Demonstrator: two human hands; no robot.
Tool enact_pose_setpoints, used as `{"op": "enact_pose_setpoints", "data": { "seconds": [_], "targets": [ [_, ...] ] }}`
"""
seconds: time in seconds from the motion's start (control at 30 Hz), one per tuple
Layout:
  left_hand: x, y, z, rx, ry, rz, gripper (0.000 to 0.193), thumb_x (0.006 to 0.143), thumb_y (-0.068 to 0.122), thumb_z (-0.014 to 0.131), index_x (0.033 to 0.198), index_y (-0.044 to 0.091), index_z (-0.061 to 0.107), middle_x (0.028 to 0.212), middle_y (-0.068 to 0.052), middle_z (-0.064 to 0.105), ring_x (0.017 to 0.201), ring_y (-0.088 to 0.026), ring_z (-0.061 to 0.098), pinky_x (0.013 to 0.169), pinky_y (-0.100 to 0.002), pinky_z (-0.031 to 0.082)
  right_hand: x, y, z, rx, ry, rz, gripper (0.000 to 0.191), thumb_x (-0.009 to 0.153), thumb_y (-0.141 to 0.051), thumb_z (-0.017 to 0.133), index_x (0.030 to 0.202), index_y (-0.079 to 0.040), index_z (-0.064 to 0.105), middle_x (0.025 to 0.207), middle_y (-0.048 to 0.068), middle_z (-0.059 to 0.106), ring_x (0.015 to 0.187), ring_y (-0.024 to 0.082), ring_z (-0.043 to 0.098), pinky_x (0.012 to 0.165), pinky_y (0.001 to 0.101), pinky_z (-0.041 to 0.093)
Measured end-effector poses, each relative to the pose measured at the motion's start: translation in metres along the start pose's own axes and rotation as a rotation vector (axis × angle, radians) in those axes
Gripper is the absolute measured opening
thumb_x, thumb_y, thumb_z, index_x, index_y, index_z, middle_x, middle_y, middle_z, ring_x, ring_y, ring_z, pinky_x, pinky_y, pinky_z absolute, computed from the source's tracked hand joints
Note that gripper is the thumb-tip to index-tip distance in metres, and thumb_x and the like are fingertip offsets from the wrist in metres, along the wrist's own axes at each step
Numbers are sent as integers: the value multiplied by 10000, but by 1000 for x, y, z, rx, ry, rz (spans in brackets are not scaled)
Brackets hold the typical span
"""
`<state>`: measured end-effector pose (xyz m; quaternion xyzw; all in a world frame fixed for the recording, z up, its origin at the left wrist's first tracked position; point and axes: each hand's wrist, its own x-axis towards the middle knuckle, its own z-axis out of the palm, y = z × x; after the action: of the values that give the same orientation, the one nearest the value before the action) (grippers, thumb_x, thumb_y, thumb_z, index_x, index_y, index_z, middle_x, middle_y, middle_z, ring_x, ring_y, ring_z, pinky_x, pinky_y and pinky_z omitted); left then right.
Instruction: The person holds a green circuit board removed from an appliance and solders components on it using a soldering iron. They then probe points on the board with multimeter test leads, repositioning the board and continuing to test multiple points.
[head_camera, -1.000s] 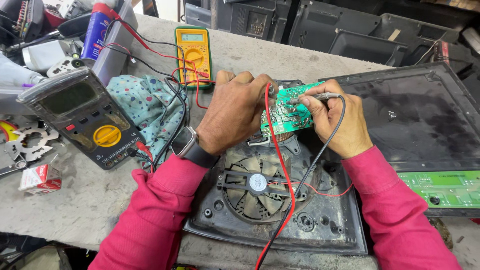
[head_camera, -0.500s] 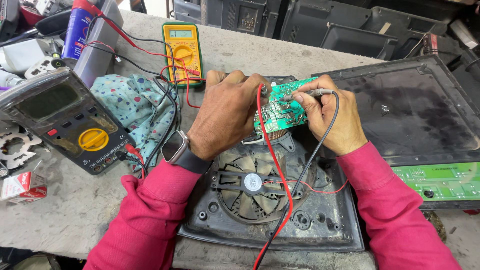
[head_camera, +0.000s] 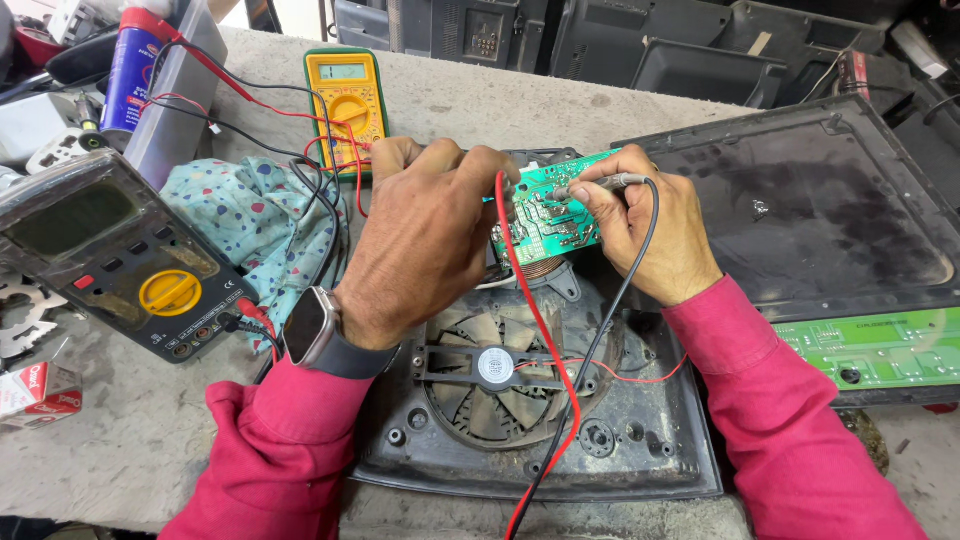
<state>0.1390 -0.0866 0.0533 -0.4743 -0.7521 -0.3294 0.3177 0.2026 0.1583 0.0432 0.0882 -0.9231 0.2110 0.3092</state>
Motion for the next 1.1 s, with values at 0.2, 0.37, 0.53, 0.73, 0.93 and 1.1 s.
{"op": "enact_pose_setpoints", "data": {
  "seconds": [0.2, 0.37, 0.53, 0.73, 0.93, 1.1],
  "targets": [
    [-2, -3, -1, -4, 3, -18, 283, 869, 79, 725, 1143, 105, 654, 913, -135, 619, 876, -372, 545, 827, -468, 354, 0, 1, 0, -8, 7, -10, 195, 1045, -224, 683, 1074, -32, 667, 679, 98, 626, 556, 195, 619, 564, 336, 465],
    [-2, -3, 3, 41, -10, 9, 252, 884, 67, 714, 1121, 114, 646, 903, -120, 620, 900, -360, 557, 849, -467, 359, 0, 1, 0, -28, -1, 8, 201, 1040, -237, 686, 1070, -38, 672, 650, 100, 610, 545, 206, 612, 560, 342, 458],
    [-2, -3, 3, 34, 4, 7, 255, 882, 61, 713, 1123, 114, 648, 907, -122, 627, 888, -364, 554, 838, -464, 359, 0, 1, 1, -7, -1, 11, 201, 1040, -243, 680, 1068, -44, 671, 667, 94, 618, 538, 200, 611, 545, 340, 450],
    [-2, -2, 0, 22, 21, 10, 313, 860, 49, 720, 1157, 115, 648, 937, -104, 641, 892, -356, 557, 832, -461, 364, 0, 1, 0, -23, -18, 53, 208, 1032, -253, 688, 1070, -48, 671, 605, 95, 586, 508, 211, 588, 531, 352, 435],
    [-2, -2, -3, 10, 20, 19, 343, 870, 109, 755, 1198, 124, 654, 979, -118, 629, 893, -341, 549, 847, -443, 352, 0, 2, -1, 3, 4, -36, 175, 1048, -222, 670, 1073, -50, 648, 699, 71, 660, 540, 212, 621, 538, 348, 456],
    [0, 0, -2, 33, -20, 2, 314, 890, 126, 761, 1191, 129, 672, 969, -102, 633, 869, -322, 545, 850, -441, 340, -1, 2, -1, -35, 5, -43, 165, 1037, -224, 691, 1056, -63, 662, 654, 83, 632, 528, 225, 616, 527, 357, 445]
  ]
}}
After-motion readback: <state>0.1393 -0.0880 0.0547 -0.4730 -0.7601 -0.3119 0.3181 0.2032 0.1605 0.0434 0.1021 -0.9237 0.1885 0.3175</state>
